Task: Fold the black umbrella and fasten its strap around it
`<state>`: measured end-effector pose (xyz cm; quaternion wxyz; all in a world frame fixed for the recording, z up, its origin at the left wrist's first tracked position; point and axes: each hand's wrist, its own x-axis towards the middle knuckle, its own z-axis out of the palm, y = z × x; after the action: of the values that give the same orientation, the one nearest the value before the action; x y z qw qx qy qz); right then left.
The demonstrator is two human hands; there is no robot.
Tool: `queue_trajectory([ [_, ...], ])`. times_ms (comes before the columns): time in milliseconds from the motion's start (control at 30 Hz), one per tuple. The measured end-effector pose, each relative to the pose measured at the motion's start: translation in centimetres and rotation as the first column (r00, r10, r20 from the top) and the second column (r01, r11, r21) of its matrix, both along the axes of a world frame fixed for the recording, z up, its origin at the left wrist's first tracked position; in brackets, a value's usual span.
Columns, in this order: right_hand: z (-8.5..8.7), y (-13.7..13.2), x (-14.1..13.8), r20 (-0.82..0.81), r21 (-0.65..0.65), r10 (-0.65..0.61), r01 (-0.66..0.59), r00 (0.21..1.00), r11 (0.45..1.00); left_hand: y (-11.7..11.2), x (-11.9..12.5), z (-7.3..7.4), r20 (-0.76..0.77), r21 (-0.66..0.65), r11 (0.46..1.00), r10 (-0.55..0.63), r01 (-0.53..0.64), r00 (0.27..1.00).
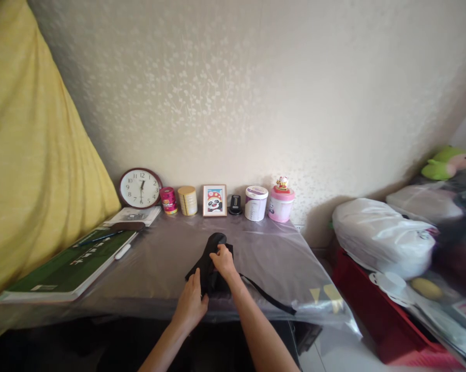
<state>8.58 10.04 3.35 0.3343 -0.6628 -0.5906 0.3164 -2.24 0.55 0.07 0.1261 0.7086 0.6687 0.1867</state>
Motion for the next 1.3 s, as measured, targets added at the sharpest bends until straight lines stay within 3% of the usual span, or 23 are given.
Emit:
queue_trajectory([
  [500, 1.0, -1.9, -3.1, 0.301, 0.068, -0.019, -0.002, 0.954, 0.998, 0.3, -0.2, -0.6, 0.017, -0.019, 1.0, -0.004, 0.004, 1.0],
  [767, 0.7, -2.2, -3.0, 0.324, 0.091, 0.034, -0.067, 0.945, 0.994, -0.2, -0.4, 0.6, 0.039, 0.023, 0.998, -0.06, 0.059, 0.997],
  [1000, 0.3, -1.7, -2.4, 0.299, 0.1, 0.089, -0.123, 0.95, 0.987, -0.2, -0.4, 0.1, -0.101, -0.057, 0.997, -0.057, 0.051, 0.993],
  [1300, -0.6, -1.6, -2.4, 0.274, 0.193, 0.093, -0.15, 0.957, 0.97, -0.2, 0.0, 0.8, -0.017, -0.056, 0.998, -0.035, 0.034, 0.999],
])
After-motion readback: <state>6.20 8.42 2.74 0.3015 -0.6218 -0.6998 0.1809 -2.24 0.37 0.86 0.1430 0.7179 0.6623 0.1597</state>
